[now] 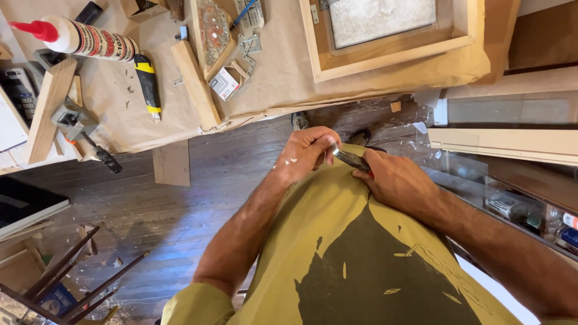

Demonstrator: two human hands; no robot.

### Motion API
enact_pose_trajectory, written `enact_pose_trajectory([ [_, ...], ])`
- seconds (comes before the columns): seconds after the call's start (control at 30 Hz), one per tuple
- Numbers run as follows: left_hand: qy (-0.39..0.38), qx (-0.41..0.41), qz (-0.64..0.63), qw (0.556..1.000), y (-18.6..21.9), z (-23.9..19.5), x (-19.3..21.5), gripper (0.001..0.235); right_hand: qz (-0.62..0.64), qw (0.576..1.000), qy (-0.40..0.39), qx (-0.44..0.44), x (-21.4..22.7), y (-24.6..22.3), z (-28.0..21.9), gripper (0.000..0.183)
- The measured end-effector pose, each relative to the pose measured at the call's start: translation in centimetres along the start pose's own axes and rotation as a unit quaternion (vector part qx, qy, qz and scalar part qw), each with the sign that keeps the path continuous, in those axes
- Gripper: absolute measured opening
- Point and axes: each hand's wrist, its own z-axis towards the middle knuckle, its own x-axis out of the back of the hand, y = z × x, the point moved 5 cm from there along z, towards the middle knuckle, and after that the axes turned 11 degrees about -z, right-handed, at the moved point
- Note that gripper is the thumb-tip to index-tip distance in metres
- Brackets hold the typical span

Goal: Installing metal brackets and hardware onto a wooden frame using pliers and a power drill.

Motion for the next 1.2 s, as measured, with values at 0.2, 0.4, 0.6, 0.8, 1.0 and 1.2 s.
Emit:
enact_pose_trajectory([
  [0.2, -0.050, 0.019, -0.056, 0.997, -2.1, 0.7, 0.6, 0.023, -0.048, 0.998, 0.017, 0.022, -0.4, 0.3, 0.1, 0.037],
  [0.4, -0.061, -0.036, 0.025, 0.997, 0.3, -0.6, 1.1, 0.025, -0.156, 0.979, 0.112, 0.066, -1.0, 1.3, 0.6, 0.031],
  [0.6, 0.051, -0.165, 0.058, 0.983, 4.4, -3.0, 5.6, 0.041, -0.240, 0.950, 0.175, 0.096, -1.8, 2.6, 0.6, 0.017],
  [0.8, 0.047, -0.242, 0.142, 0.959, 7.6, -4.1, 6.3, 0.038, -0.276, 0.923, 0.235, 0.128, 0.5, -0.9, 1.2, 0.017],
  [1.0, -0.016, -0.300, 0.178, 0.937, 9.8, -4.1, 5.1, 0.017, -0.290, 0.892, 0.310, 0.157, 1.1, -2.6, 3.1, 0.016],
  [1.2, 0.319, -0.275, 0.010, 0.907, 7.0, -2.7, 12.8, 0.012, 0.041, 0.999, 0.008, -0.031, 3.3, -5.4, 8.6, 0.028],
])
